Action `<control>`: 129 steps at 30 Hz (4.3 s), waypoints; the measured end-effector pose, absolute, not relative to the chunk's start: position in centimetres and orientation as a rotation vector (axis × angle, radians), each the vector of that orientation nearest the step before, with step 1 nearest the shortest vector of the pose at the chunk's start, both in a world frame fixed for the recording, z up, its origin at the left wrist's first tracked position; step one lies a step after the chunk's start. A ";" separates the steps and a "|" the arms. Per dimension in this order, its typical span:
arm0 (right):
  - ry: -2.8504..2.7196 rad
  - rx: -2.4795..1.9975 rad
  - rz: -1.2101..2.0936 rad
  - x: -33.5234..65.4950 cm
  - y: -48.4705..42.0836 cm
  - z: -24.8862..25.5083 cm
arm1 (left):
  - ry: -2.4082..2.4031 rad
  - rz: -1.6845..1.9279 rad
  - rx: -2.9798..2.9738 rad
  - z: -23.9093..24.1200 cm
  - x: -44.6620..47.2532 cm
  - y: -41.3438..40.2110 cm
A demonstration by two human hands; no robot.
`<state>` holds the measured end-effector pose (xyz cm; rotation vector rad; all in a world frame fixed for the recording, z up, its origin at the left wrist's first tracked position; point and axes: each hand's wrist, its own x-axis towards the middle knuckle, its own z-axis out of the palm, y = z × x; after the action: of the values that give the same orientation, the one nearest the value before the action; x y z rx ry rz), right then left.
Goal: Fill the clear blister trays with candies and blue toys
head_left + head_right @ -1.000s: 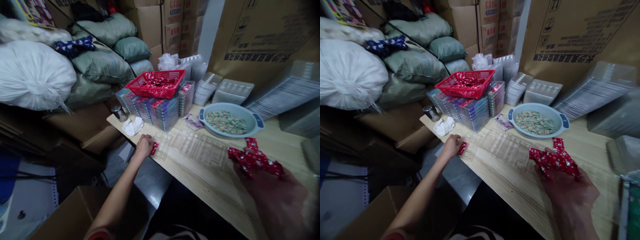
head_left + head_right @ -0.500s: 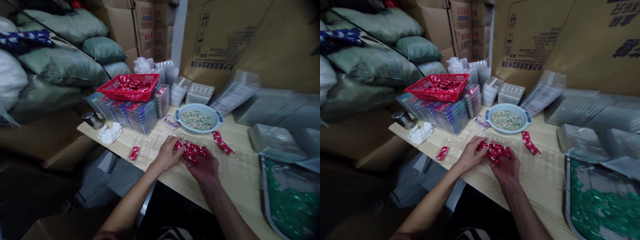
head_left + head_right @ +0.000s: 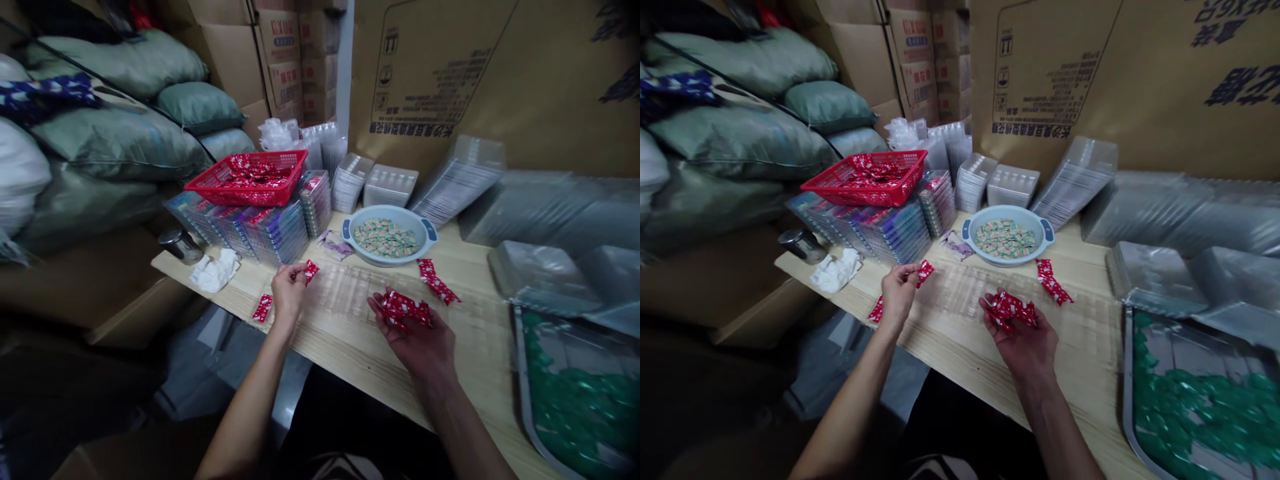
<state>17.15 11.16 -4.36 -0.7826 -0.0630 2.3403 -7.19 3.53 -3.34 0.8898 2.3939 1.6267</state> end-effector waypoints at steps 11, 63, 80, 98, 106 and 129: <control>-0.131 -0.742 2.341 18.7 9.6 -4.1 | 2.898 0.601 1.276 -4.5 -4.9 1.9; -0.037 -0.629 2.048 23.4 12.5 -5.3 | 1.501 0.977 1.684 -1.8 10.2 12.7; -0.224 -0.774 1.774 33.3 17.1 -4.8 | 1.957 1.055 1.308 -4.7 6.1 11.8; -1.783 -1.310 0.615 25.5 16.9 -8.4 | 2.007 0.157 2.200 -6.9 9.2 9.1; -2.309 -1.493 0.277 29.0 14.6 -6.9 | 1.900 0.054 2.335 -7.2 7.9 9.1; -2.606 -1.571 0.270 21.5 23.6 -4.7 | 2.202 0.146 2.177 -7.8 4.5 4.1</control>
<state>21.46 23.57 -4.74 -1.5710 -2.6059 0.2697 4.50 4.06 -7.84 2.1766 2.2019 0.1462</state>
